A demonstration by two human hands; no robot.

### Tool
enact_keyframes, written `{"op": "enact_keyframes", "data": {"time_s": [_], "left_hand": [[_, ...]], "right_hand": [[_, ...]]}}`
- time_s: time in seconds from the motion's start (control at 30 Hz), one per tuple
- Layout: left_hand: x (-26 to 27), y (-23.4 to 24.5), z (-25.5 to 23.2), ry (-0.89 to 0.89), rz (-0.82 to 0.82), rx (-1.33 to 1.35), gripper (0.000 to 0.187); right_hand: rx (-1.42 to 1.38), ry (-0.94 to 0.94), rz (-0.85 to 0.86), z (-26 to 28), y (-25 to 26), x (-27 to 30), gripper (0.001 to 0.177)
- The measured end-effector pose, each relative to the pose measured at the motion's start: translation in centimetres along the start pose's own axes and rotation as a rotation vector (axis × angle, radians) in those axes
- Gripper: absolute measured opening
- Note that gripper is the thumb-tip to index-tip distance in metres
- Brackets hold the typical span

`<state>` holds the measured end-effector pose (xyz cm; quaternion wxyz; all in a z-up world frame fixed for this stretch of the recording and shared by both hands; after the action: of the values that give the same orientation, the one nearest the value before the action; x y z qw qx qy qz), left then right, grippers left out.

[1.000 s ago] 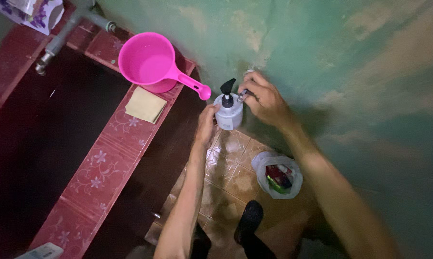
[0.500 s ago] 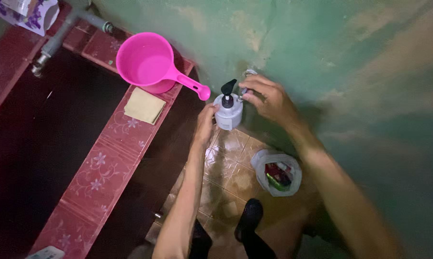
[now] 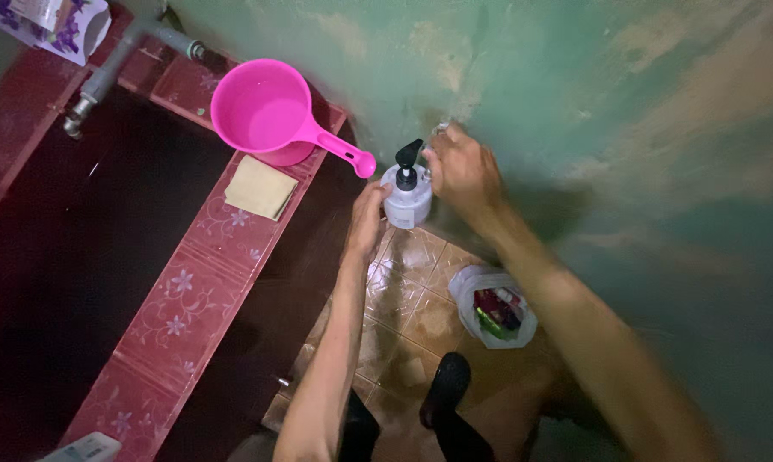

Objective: The person washes a bar of soap in a pink scoop, then wipes a white bottle labeled 'ZINC' with the soap. They place the bottle on the sink ledge, then retrieve two red bottles from a white bag on the floor and place them on the sink ledge.

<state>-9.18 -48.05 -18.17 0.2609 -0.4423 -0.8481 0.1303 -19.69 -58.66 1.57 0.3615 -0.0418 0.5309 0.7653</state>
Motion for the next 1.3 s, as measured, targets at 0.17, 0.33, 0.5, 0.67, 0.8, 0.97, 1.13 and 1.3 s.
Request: {"op": "enact_keyframes", "data": {"time_s": [0.17,0.33,0.5,0.67,0.8,0.97,1.13,1.3], "left_hand": [[0.1,0.7,0.0,0.008,-0.051,-0.105,0.048],[-0.1,0.5,0.3,0.026,-0.040,-0.026,0.050],[0.1,0.4,0.1,0.036,-0.045,0.009,0.051],[0.0,0.4,-0.4,0.000,-0.025,-0.046,0.051],[-0.2,0.8,-0.1,0.002,-0.015,-0.048,0.051],[-0.4,1.1,-0.4,-0.049,-0.010,-0.115,0.049],[-0.1,0.6,-0.3,-0.022,0.005,-0.051,0.049],[0.2,1.2,-0.3,-0.043,-0.027,-0.201,0.048]], "right_hand": [[-0.137,0.151,0.252,0.0,-0.1,-0.5,0.017],[-0.179,0.322,0.310,1.0,0.7,-0.1,0.030],[-0.190,0.232,0.315,0.9,0.8,-0.1,0.023],[-0.342,0.197,0.115,1.6,2.1,1.0,0.025],[-0.328,0.121,0.077,0.7,1.5,1.2,0.023],[-0.289,0.125,0.068,0.5,1.4,0.6,0.021],[-0.167,0.066,-0.059,1.3,1.2,0.0,0.017],[-0.164,0.066,-0.123,1.8,1.4,-0.3,0.011]]}}
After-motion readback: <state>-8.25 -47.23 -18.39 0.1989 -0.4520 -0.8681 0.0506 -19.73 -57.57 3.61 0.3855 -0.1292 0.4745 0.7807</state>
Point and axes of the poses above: each hand's wrist, its own x-axis away from the middle knuckle, its own y-axis out of the back of the hand, z = x × y, the point moved 9 cm from there along -x, towards the middle knuckle, and after that the axes turned 1 degree about -z, right-handed, at the moved point
